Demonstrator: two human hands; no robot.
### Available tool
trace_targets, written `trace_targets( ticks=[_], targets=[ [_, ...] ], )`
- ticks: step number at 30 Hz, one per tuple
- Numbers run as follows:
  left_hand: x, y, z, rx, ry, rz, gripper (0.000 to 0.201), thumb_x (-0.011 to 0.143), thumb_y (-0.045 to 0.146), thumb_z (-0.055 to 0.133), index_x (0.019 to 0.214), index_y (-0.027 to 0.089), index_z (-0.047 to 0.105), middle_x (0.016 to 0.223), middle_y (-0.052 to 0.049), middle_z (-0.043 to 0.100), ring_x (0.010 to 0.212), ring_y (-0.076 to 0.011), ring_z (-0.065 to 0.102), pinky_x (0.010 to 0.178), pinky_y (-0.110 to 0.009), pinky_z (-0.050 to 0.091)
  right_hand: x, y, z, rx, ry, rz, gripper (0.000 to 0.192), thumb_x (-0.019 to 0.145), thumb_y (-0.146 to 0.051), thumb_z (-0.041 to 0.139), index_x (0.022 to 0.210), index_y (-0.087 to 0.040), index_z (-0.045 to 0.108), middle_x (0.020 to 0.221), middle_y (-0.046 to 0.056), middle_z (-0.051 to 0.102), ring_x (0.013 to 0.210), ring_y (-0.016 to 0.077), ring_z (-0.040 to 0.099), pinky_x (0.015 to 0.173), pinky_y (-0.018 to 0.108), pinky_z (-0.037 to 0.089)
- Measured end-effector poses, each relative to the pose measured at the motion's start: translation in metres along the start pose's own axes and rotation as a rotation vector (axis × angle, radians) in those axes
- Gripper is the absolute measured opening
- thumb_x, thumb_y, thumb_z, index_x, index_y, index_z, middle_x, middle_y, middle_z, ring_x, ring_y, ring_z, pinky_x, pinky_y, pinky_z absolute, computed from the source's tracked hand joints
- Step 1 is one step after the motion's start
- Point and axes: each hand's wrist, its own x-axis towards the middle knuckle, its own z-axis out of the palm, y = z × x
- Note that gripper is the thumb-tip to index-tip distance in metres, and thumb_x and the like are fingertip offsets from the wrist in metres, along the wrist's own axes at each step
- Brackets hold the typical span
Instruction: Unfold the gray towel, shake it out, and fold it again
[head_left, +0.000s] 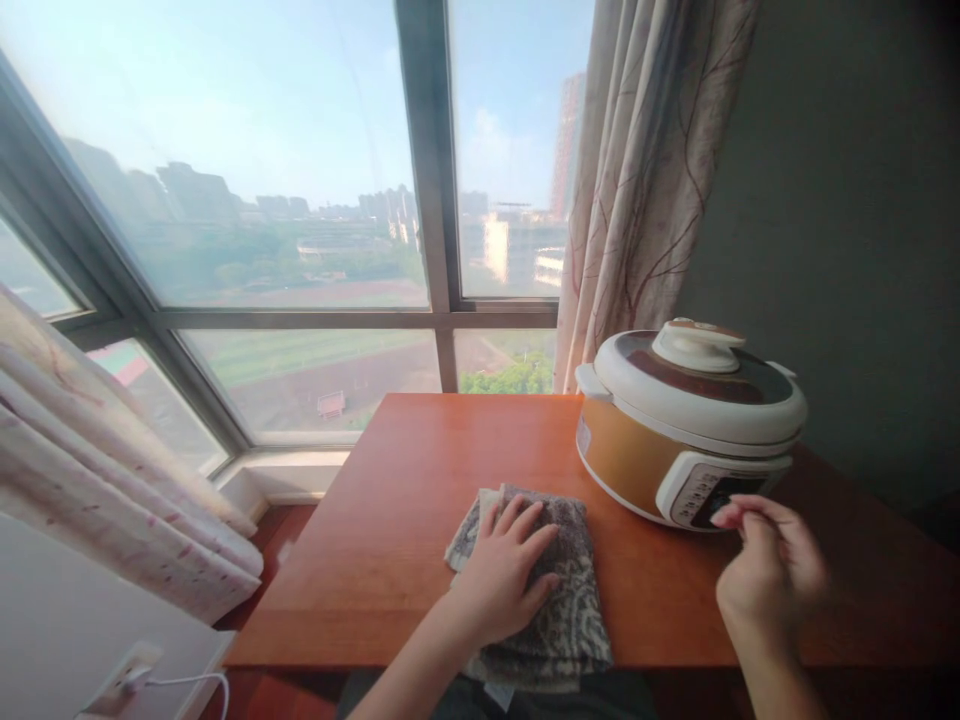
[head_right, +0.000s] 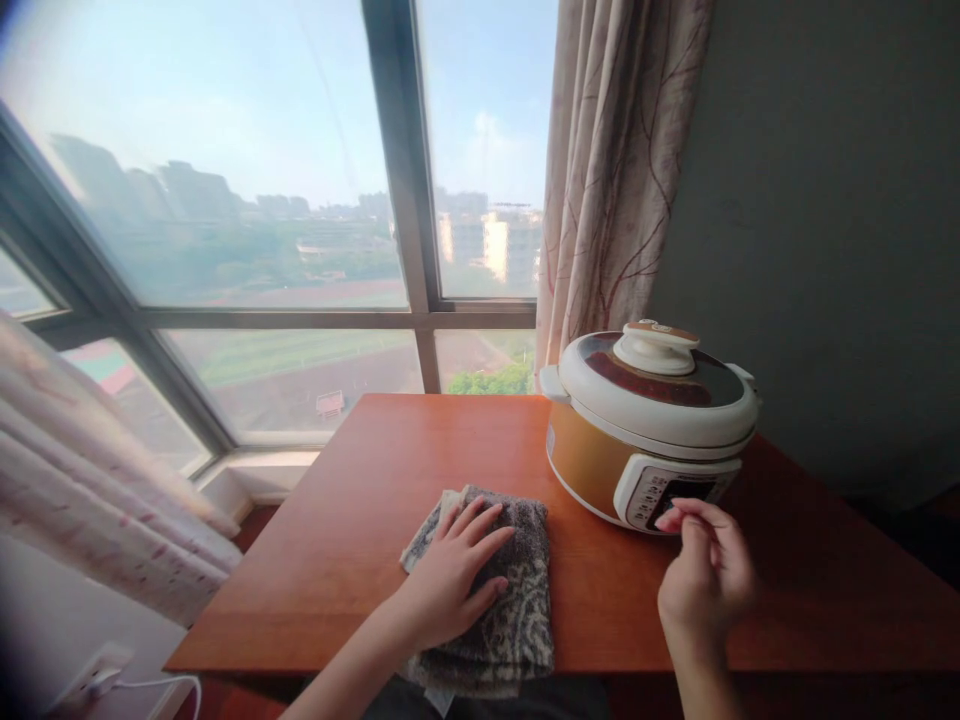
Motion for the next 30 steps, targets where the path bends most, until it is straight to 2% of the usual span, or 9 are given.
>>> trace_targets(
  ticks=[2,4,6,7,13,20,24,27,30],
  targets=[
    [-0.011,-0.004,0.005,0.055,-0.02,-0.007,0.059,0.091,0.039,0.06,0.148,0.031,0.047,0.162,-0.006,0.035,0.152,-0.0357,0.024,0.12,-0.066,0.019,-0.032,-0.004,0.012,-0.118,-0.402,0.091,0.019,0.087,-0.033,0.059,0.095,-0.02,0.069,0.08,0.004,0.07,0.073,0.0204,0.067,0.072,0.036,0.055],
    [-0.014,-0.007,0.011,0.089,0.004,-0.04,0.059,0.093,0.042,0.057,0.15,0.031,0.045,0.163,-0.005,0.034,0.152,-0.0351,0.023,0.121,-0.065,0.019,-0.057,-0.003,0.025,-0.23,-0.702,0.063,0.023,0.091,-0.036,0.056,0.1,-0.02,0.071,0.098,0.008,0.074,0.092,0.0241,0.07,0.085,0.04,0.056],
    [-0.012,-0.009,0.017,0.113,0.033,-0.09,0.06,0.093,0.043,0.055,0.151,0.031,0.043,0.163,-0.004,0.034,0.152,-0.035,0.023,0.121,-0.065,0.02,-0.078,0.003,0.038,-0.303,-0.894,-0.031,0.027,0.093,-0.033,0.053,0.108,-0.02,0.072,0.113,0.01,0.073,0.107,0.0256,0.068,0.097,0.043,0.054],
    [-0.01,-0.009,0.02,0.123,0.045,-0.114,0.061,0.093,0.043,0.055,0.152,0.03,0.043,0.163,-0.003,0.034,0.152,-0.0351,0.024,0.12,-0.065,0.021,-0.086,0.007,0.045,-0.334,-0.946,-0.081,0.029,0.093,-0.031,0.052,0.112,-0.02,0.071,0.119,0.011,0.072,0.113,0.026,0.066,0.102,0.044,0.052],
    [0.007,-0.012,0.026,0.162,0.095,-0.232,0.062,0.093,0.038,0.052,0.153,0.026,0.042,0.162,-0.004,0.034,0.151,-0.0344,0.026,0.12,-0.064,0.022,-0.11,0.037,0.078,-0.547,-1.049,-0.3,0.04,0.088,-0.018,0.048,0.122,-0.014,0.07,0.136,0.012,0.064,0.133,0.031,0.053,0.115,0.053,0.04],
    [0.024,-0.023,0.021,0.141,0.141,-0.299,0.06,0.092,0.033,0.053,0.151,0.025,0.045,0.161,-0.006,0.038,0.151,-0.0332,0.026,0.121,-0.062,0.021,-0.103,0.045,0.105,-0.591,-1.105,-0.359,0.04,0.091,-0.016,0.045,0.123,-0.012,0.069,0.137,0.013,0.063,0.135,0.0307,0.051,0.116,0.052,0.039],
    [0.018,-0.041,0.015,0.003,0.144,-0.2,0.054,0.09,0.031,0.058,0.143,0.023,0.053,0.157,-0.01,0.044,0.15,-0.0325,0.029,0.12,-0.063,0.023,-0.102,0.044,0.102,-0.561,-1.098,-0.385,0.04,0.091,-0.015,0.047,0.125,-0.014,0.068,0.139,0.014,0.062,0.136,0.0308,0.05,0.115,0.054,0.04],
    [0.001,-0.058,0.005,-0.164,0.235,-0.107,0.036,0.094,0.026,0.051,0.127,0.019,0.064,0.146,-0.013,0.056,0.142,-0.0272,0.045,0.117,-0.053,0.036,-0.103,0.036,0.089,-0.547,-1.087,-0.416,0.039,0.09,-0.014,0.049,0.125,-0.016,0.066,0.14,0.014,0.06,0.137,0.0314,0.048,0.114,0.056,0.041],
    [-0.02,-0.066,-0.006,-0.241,0.339,-0.108,0.03,0.094,0.023,0.05,0.119,0.021,0.067,0.136,-0.012,0.064,0.129,-0.0236,0.058,0.111,-0.044,0.046,-0.102,0.021,0.072,-0.512,-1.112,-0.434,0.038,0.089,-0.014,0.053,0.124,-0.018,0.065,0.138,0.014,0.061,0.135,0.0308,0.05,0.113,0.056,0.042]
  ],
)
